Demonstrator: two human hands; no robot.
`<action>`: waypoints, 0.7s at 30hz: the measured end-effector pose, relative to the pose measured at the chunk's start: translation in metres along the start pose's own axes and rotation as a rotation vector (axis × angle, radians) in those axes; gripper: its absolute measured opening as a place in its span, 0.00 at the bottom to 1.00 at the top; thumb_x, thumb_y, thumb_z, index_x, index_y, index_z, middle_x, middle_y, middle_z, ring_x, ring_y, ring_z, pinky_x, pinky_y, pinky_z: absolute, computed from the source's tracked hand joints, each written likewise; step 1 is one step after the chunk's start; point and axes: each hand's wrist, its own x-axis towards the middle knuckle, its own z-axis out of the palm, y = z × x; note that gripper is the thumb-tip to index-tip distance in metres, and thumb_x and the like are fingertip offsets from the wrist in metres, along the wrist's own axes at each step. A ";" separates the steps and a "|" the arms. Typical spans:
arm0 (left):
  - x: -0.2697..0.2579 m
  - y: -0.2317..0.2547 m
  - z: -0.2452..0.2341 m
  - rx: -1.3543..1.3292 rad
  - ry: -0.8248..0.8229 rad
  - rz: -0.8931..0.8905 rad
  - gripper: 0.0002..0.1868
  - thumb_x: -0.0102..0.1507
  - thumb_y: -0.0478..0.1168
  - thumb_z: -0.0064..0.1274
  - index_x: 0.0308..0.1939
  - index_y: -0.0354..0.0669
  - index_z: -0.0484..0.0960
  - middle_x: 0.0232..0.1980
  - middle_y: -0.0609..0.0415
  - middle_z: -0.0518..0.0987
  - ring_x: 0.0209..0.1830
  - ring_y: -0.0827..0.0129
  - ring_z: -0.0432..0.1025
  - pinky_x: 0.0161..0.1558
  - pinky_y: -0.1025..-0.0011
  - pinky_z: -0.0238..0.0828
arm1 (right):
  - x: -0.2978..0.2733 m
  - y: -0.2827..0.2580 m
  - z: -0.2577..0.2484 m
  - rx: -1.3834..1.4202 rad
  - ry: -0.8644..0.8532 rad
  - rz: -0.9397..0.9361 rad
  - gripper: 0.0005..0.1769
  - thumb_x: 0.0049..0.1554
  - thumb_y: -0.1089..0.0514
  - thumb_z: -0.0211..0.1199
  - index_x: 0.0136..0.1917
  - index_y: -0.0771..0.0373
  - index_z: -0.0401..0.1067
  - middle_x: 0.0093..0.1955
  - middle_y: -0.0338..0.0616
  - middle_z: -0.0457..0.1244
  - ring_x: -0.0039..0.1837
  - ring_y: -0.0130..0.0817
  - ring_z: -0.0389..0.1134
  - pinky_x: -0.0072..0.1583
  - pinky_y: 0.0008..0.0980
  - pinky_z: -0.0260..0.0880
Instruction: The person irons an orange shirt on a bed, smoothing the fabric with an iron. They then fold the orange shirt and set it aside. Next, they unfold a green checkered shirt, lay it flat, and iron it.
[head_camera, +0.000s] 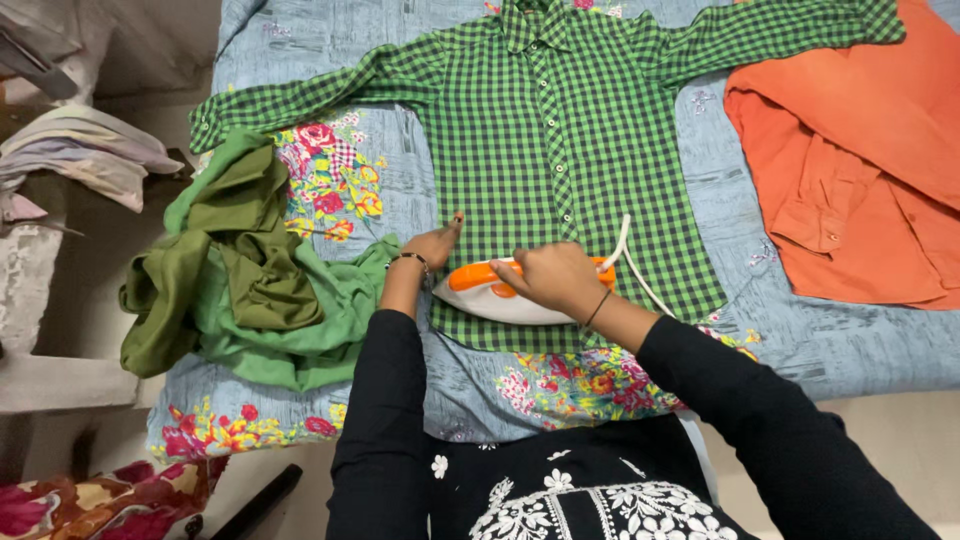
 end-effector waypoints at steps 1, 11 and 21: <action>-0.001 0.002 -0.001 -0.011 -0.006 -0.018 0.55 0.63 0.78 0.08 0.67 0.41 0.75 0.67 0.35 0.73 0.68 0.40 0.66 0.68 0.52 0.61 | 0.000 -0.001 0.000 0.008 0.011 -0.007 0.35 0.62 0.30 0.49 0.34 0.59 0.78 0.24 0.48 0.65 0.28 0.47 0.69 0.35 0.47 0.69; -0.022 0.008 -0.001 0.018 0.020 0.062 0.41 0.68 0.70 0.16 0.71 0.54 0.71 0.68 0.41 0.73 0.67 0.41 0.67 0.67 0.53 0.62 | 0.001 -0.027 0.008 0.089 0.060 -0.085 0.35 0.63 0.31 0.50 0.34 0.61 0.77 0.25 0.50 0.65 0.29 0.50 0.69 0.35 0.48 0.69; 0.007 -0.031 0.018 -0.003 0.104 0.245 0.38 0.69 0.68 0.20 0.73 0.54 0.68 0.73 0.47 0.70 0.68 0.44 0.68 0.67 0.55 0.64 | -0.025 -0.025 -0.001 0.035 -0.014 -0.038 0.36 0.62 0.30 0.50 0.31 0.60 0.76 0.24 0.49 0.65 0.27 0.48 0.68 0.33 0.46 0.68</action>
